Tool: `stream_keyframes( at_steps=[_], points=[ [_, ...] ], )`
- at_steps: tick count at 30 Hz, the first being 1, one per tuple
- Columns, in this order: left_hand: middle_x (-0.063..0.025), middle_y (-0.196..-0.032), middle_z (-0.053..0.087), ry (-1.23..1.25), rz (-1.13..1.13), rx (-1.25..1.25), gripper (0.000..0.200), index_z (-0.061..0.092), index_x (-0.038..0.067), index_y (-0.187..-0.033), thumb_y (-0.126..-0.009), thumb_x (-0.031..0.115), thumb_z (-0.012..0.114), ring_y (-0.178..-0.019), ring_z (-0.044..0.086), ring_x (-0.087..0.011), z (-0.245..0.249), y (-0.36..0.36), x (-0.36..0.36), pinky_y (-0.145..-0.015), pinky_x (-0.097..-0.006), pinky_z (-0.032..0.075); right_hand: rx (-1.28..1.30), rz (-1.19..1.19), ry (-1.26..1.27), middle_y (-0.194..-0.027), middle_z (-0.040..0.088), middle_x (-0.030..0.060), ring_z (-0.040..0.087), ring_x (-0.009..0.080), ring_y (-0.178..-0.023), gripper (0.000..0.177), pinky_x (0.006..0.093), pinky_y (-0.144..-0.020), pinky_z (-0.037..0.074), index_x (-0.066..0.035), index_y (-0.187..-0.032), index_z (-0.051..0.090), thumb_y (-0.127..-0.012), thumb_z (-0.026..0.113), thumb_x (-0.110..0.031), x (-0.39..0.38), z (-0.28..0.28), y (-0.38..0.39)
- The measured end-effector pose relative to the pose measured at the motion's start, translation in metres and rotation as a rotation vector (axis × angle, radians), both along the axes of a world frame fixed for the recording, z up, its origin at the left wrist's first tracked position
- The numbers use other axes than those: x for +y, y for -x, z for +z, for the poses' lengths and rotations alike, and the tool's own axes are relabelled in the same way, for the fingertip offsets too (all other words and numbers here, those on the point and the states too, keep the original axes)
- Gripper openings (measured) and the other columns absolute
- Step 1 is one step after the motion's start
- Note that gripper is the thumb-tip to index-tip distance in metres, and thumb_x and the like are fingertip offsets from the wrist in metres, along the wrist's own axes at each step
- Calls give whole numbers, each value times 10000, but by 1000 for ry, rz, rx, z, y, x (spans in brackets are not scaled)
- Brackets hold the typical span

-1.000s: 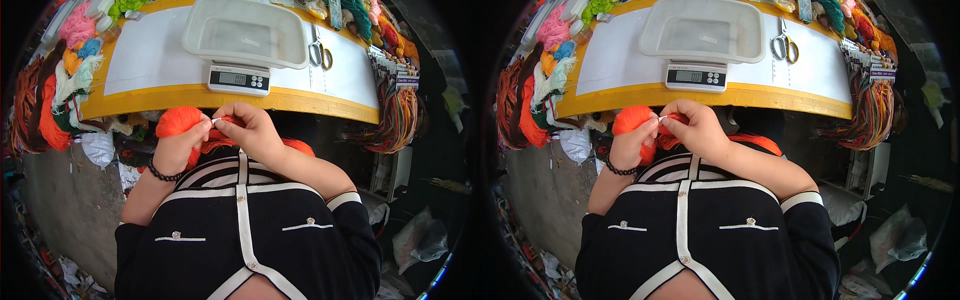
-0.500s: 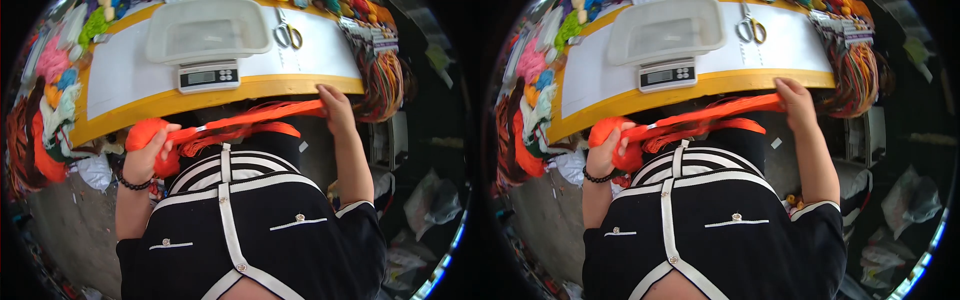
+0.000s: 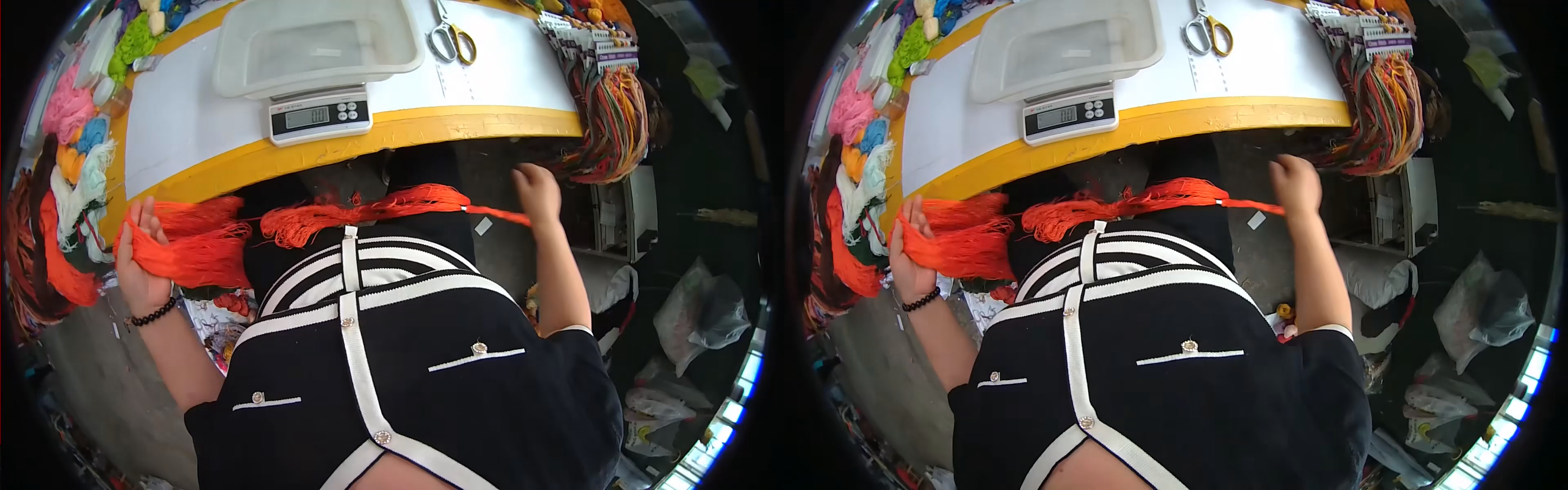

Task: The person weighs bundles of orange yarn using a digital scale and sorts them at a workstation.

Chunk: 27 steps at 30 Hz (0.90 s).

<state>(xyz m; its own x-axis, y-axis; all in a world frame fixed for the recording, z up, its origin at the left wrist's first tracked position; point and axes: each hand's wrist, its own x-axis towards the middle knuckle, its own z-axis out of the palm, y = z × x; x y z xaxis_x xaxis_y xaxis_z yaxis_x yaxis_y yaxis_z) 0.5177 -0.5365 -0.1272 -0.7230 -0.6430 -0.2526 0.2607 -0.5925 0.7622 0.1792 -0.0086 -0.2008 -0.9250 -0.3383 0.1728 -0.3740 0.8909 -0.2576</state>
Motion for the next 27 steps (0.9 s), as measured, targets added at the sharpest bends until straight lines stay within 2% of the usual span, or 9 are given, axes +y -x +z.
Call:
stream_keyframes(
  at_steps=[1, 4, 7, 11, 13, 15, 20, 23, 27],
  points=[
    [-120, -1327, 476, 6, 18, 1, 431, 393, 15, -1333, -949, 202, 453, -1006, 566, -150, -9, -1, 3, -826, -276, 483, -154, 51, 147, -905, 659, 148, 633, 295, -874, 210, 354, -744, 496, -51, -938, 680, -809, 641, -212, -46, 14, -11],
    [-146, -1347, 450, -247, -87, 15, 441, 387, 16, -1329, -936, 204, 459, -1166, 492, -254, -26, 7, 24, -972, -434, 406, -378, 501, 402, -833, 659, 129, 632, 197, -733, 127, 295, -673, 496, -28, -917, 679, -817, 663, -104, -163, 58, -56],
    [-165, -1405, 381, -305, -309, 188, 478, 348, 12, -1360, -939, 213, 449, -1258, 416, -294, -16, 31, 71, -1035, -485, 339, -554, 958, 618, -845, 665, 120, 636, 237, -759, 125, 302, -702, 505, -7, -883, 674, -823, 662, -116, -245, 79, -95],
    [-180, -1387, 397, -293, -339, 262, 507, 328, -19, -1365, -922, 184, 469, -1252, 417, -297, 6, 50, 101, -1032, -471, 340, -1300, 778, 726, -873, 664, 52, 589, 109, -787, 219, 261, -724, 482, 21, -1002, 648, -900, 596, -166, -311, 102, -135],
    [-174, -1375, 409, -129, -301, 207, 473, 364, -51, -1333, -922, 163, 459, -1246, 423, -277, 7, 54, 104, -1037, -430, 343, -1338, 775, 707, -873, 653, 41, 573, 96, -783, 229, 255, -721, 478, 31, -1017, 639, -906, 587, -162, -323, 99, -142],
    [-157, -1329, 459, -166, -284, 217, 437, 402, -79, -1299, -918, 125, 470, -1210, 458, -237, 10, 56, 105, -1018, -375, 363, -1372, 762, 684, -873, 642, 30, 557, 84, -779, 239, 249, -718, 473, 41, -1033, 629, -913, 579, -159, -329, 98, -144],
    [-123, -1129, 597, 235, -29, 17, 282, 538, -57, -1165, -909, 60, 525, -1023, 568, -179, -6, 55, 110, -909, -313, 437, -1169, 793, 676, -838, 620, 14, 518, 63, -735, 214, 229, -675, 453, 43, -1022, 616, -922, 563, -137, -328, 92, -148],
    [-103, -1064, 613, 138, 62, 83, 211, 578, -40, -1090, -918, 73, 530, -978, 581, -174, -8, 59, 113, -874, -305, 456, -1203, 682, 828, -683, 575, 16, 478, 80, -627, 172, 249, -580, 427, 9, -897, 636, -889, 590, -156, -326, 84, -151],
    [-86, -1046, 611, 52, 78, 117, 202, 584, -32, -1072, -924, 96, 535, -976, 577, -165, -1, 63, 113, -862, -301, 458, -1341, 648, 876, -786, 590, -21, 494, 39, -701, 171, 207, -621, 428, 21, -967, 614, -933, 542, -129, -323, 89, -144]
  ],
)
